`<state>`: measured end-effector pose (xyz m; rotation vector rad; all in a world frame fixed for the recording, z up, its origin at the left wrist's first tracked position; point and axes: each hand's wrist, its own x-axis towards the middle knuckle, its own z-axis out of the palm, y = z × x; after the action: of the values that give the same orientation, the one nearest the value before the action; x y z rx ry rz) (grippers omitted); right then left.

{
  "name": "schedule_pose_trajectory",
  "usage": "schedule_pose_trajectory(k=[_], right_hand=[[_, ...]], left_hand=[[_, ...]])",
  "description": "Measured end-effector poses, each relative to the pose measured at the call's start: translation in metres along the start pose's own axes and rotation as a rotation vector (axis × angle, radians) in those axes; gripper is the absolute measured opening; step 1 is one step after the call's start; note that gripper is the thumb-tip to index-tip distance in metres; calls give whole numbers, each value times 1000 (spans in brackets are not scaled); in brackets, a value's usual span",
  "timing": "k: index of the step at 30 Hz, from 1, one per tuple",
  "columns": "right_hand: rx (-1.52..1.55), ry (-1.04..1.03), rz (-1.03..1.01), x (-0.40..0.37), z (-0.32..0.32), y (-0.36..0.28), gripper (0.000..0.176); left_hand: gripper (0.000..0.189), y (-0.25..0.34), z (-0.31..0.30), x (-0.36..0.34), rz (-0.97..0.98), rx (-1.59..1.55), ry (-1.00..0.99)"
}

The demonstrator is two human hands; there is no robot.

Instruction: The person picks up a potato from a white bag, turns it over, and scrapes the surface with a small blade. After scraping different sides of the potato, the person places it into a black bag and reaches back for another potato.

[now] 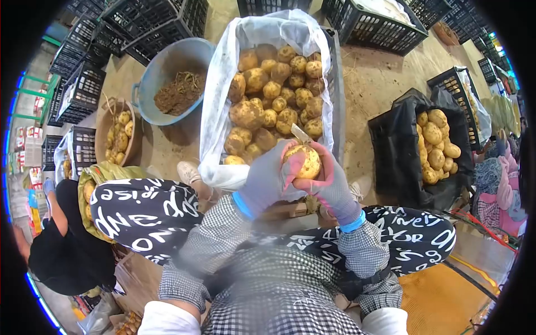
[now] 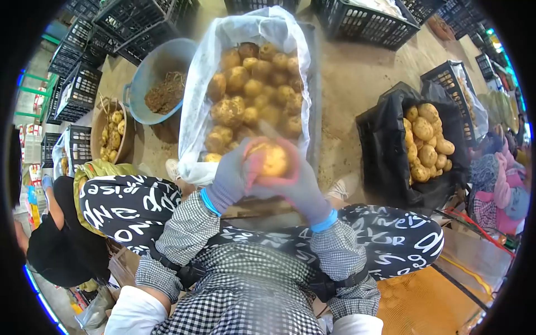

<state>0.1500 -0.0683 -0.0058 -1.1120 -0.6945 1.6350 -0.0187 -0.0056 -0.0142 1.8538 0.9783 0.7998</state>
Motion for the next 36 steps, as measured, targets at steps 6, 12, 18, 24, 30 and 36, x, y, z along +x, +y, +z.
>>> schedule_pose_trajectory(k=[6,12,18,24,30,36], right_hand=[[136,8,-59,2,-2,3,104],[71,58,-221,10,-1,1,80],[34,264,-187,15,-24,-20,67],[439,264,-596,-29,-90,-83,45],[507,342,-818,-99,-118,-146,35],[123,558,-1477,-249,-209,-312,27]], left_hand=[[36,-16,4,11,-61,-342,57],[42,14,-14,14,-185,-388,-107],[55,-48,-14,41,-186,-57,87],[52,-87,23,75,-195,609,-501],[57,-169,148,82,-105,653,-863],[49,-250,168,87,-274,496,-592]])
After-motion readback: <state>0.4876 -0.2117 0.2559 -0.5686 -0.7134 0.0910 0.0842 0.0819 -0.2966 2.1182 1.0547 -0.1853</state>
